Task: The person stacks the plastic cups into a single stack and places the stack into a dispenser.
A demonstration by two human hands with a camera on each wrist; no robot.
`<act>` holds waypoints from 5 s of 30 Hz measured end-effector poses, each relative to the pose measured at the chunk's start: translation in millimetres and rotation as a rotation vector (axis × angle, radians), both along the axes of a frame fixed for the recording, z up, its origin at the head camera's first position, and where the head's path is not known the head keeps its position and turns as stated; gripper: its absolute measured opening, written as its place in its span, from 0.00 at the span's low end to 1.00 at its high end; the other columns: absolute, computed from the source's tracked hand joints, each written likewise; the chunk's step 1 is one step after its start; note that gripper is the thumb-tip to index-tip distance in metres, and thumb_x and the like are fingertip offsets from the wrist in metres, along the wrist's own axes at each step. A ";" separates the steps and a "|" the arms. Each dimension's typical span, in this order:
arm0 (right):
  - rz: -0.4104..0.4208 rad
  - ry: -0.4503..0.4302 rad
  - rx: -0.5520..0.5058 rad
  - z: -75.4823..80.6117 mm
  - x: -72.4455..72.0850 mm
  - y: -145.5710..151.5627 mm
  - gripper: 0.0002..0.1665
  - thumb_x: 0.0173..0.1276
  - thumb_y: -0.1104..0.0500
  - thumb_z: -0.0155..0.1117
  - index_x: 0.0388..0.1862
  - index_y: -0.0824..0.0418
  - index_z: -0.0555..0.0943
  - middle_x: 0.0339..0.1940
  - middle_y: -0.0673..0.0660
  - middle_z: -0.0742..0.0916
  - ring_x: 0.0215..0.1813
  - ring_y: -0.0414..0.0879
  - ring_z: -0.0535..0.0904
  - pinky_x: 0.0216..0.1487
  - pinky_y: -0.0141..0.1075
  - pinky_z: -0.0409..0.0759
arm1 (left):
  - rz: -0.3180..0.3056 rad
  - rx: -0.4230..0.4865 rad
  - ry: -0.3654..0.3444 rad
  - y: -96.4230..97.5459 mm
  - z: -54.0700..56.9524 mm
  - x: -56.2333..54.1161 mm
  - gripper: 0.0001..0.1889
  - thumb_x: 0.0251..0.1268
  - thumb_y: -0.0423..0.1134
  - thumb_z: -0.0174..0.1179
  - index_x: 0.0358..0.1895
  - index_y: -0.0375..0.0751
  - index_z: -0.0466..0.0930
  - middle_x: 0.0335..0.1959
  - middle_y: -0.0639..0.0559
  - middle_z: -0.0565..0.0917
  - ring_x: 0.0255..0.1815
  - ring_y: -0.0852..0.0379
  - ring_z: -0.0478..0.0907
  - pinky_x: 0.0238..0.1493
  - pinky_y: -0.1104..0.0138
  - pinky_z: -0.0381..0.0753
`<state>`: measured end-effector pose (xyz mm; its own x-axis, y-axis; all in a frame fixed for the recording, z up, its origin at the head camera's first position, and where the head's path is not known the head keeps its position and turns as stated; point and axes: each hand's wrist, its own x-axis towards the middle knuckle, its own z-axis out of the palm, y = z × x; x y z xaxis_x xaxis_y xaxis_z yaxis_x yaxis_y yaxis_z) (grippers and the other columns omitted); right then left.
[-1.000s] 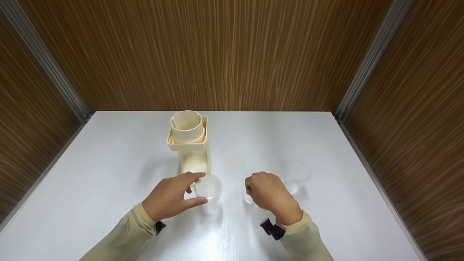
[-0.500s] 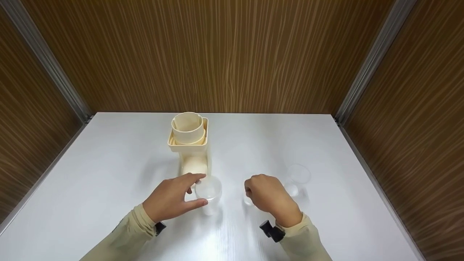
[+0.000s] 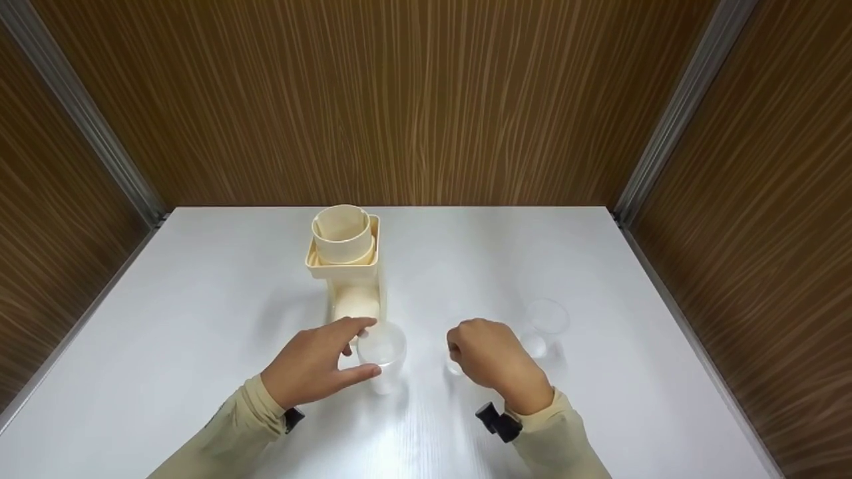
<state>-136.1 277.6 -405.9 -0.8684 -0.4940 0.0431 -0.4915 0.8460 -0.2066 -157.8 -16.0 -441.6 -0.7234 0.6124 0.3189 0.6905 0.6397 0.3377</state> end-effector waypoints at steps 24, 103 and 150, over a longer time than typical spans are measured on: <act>0.011 0.015 -0.004 0.7 0.8 -0.3 0.15 0.68 0.69 0.64 0.24 0.52 0.80 0.24 0.42 0.75 0.27 0.37 0.66 0.30 0.33 0.69 | -0.003 -0.013 -0.030 0.2 1.4 -0.5 0.36 0.68 0.64 0.63 0.69 0.41 0.76 0.61 0.49 0.84 0.60 0.51 0.83 0.55 0.55 0.84; 0.011 0.037 0.008 -2.5 -2.0 -1.2 0.18 0.66 0.72 0.61 0.22 0.53 0.78 0.22 0.43 0.72 0.26 0.38 0.63 0.29 0.33 0.66 | 0.012 -0.008 -0.126 3.3 0.4 0.2 0.40 0.70 0.68 0.58 0.72 0.42 0.71 0.62 0.48 0.82 0.59 0.51 0.82 0.56 0.53 0.82; 0.018 0.013 -0.016 -3.1 -3.3 -0.8 0.21 0.68 0.71 0.60 0.20 0.52 0.72 0.21 0.43 0.67 0.26 0.38 0.59 0.28 0.33 0.62 | 0.006 0.001 -0.128 2.5 -3.5 0.1 0.37 0.72 0.65 0.57 0.73 0.43 0.71 0.62 0.49 0.83 0.58 0.53 0.83 0.57 0.55 0.82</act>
